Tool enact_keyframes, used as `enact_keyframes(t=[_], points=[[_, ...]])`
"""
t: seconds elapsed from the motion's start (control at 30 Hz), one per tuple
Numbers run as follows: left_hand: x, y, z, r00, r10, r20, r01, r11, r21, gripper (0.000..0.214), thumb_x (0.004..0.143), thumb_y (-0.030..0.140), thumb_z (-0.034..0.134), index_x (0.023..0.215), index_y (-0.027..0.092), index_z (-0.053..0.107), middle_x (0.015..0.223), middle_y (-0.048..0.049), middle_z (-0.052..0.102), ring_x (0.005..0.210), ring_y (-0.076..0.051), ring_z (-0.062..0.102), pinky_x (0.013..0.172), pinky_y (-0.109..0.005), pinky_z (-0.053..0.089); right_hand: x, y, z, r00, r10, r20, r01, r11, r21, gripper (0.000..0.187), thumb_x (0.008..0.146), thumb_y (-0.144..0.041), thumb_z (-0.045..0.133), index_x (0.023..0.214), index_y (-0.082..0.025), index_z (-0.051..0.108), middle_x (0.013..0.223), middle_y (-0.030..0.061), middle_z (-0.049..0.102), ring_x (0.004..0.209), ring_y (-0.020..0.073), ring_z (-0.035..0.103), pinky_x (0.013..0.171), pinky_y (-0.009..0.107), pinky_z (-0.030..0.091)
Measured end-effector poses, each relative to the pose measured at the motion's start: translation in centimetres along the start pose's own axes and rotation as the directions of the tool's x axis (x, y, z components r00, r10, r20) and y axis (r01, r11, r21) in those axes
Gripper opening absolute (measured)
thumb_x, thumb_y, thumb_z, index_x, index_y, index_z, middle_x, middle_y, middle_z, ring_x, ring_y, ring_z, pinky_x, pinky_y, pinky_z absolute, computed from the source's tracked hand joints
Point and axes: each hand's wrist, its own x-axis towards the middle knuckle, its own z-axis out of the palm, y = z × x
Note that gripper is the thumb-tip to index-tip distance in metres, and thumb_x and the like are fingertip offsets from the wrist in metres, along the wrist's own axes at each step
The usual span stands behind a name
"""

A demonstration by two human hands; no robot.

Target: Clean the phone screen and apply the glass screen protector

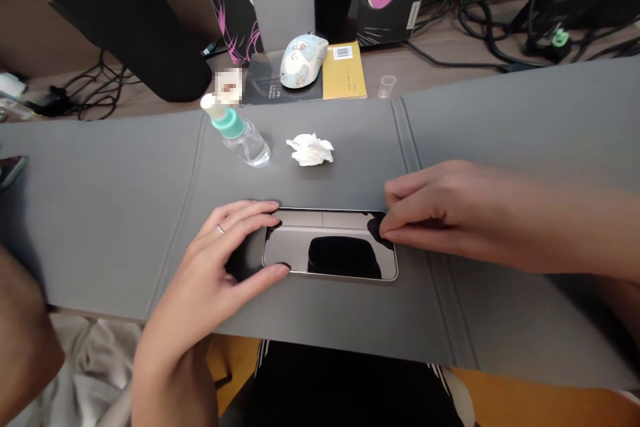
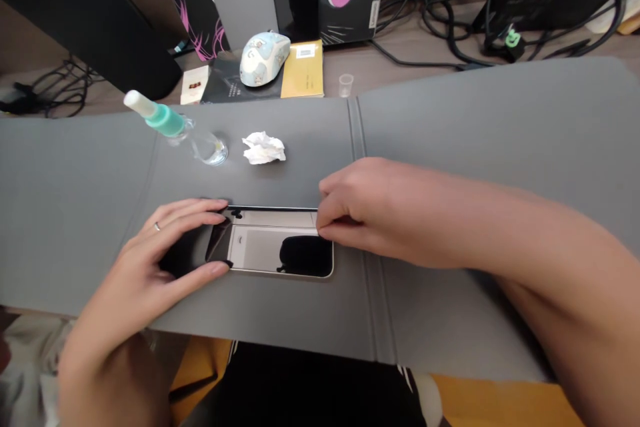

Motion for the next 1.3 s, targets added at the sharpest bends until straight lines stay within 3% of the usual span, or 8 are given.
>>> enact_keyframes(t=[0.17,0.33,0.5,0.67,0.93,1.13,1.3], points=[[0.1,-0.1,0.1,1.000,0.005,-0.007,-0.005,1.000,-0.022,0.035,0.102,0.043,0.075,0.134,0.035,0.063,0.149,0.0016,0.069,0.142,-0.023,0.057,0.116,-0.040,0.051,0.8,-0.2,0.7,0.998,-0.061,-0.021,0.060,0.998,-0.018,0.046,0.112,-0.034,0.047,0.072,-0.023,0.066,0.074,-0.0007,0.053,0.059,0.0122,0.050,0.057,0.030,0.039],[0.3,0.0,0.1,1.000,-0.002,-0.006,0.002,0.998,-0.056,0.037,0.100,0.044,0.077,0.133,0.033,0.064,0.151,0.0003,0.069,0.142,-0.023,0.057,0.116,-0.042,0.051,1.2,-0.9,1.7,0.993,-0.112,-0.042,0.110,0.993,-0.041,0.039,0.114,-0.034,0.045,0.092,-0.025,0.076,0.079,-0.0019,0.055,0.057,0.0098,0.051,0.054,0.028,0.037],[0.4,0.0,0.1,1.000,-0.018,-0.008,0.017,0.996,-0.090,0.040,0.099,0.044,0.079,0.134,0.031,0.065,0.152,-0.0003,0.068,0.143,-0.024,0.055,0.115,-0.043,0.051,3.1,-1.9,3.7,0.973,-0.179,-0.147,0.154,0.974,-0.169,0.041,0.114,-0.028,0.044,0.084,-0.021,0.072,0.078,-0.0012,0.055,0.056,0.0106,0.047,0.055,0.031,0.032],[0.5,-0.1,0.1,1.000,-0.024,0.002,0.024,0.993,-0.118,0.041,0.097,0.041,0.081,0.133,0.029,0.066,0.152,-0.0008,0.069,0.141,-0.026,0.055,0.115,-0.046,0.051,5.3,-2.8,5.4,0.940,-0.278,-0.198,0.211,0.930,-0.302,0.036,0.114,-0.023,0.043,0.099,-0.019,0.076,0.074,-0.0011,0.053,0.059,0.0133,0.049,0.056,0.033,0.029],[0.7,-0.1,0.0,1.000,0.015,-0.011,-0.016,0.991,-0.133,0.043,0.096,0.043,0.082,0.132,0.025,0.066,0.150,-0.0040,0.070,0.140,-0.028,0.058,0.112,-0.047,0.052,6.5,-3.7,6.0,0.918,-0.326,-0.225,0.197,0.869,-0.454,0.033,0.116,-0.034,0.041,0.126,-0.019,0.069,0.080,-0.0008,0.063,0.062,0.0160,0.065,0.049,0.032,0.032],[0.7,-0.1,-0.1,1.000,-0.010,-0.006,0.009,0.989,-0.145,0.042,0.098,0.043,0.080,0.134,0.026,0.066,0.152,-0.0026,0.069,0.142,-0.027,0.057,0.115,-0.047,0.051,6.7,-4.2,6.1,0.919,-0.317,-0.234,0.165,0.849,-0.501,0.042,0.118,-0.042,0.034,0.130,-0.020,0.067,0.083,-0.0002,0.067,0.060,0.0149,0.067,0.046,0.031,0.034],[0.6,0.0,-0.1,1.000,-0.022,0.013,0.024,0.990,-0.139,0.040,0.099,0.041,0.079,0.134,0.027,0.065,0.152,-0.0021,0.069,0.143,-0.027,0.056,0.115,-0.048,0.051,6.7,-4.0,5.6,0.919,-0.330,-0.218,0.199,0.863,-0.465,0.040,0.118,-0.039,0.036,0.125,-0.018,0.070,0.079,-0.0001,0.067,0.060,0.0157,0.068,0.047,0.032,0.032]])
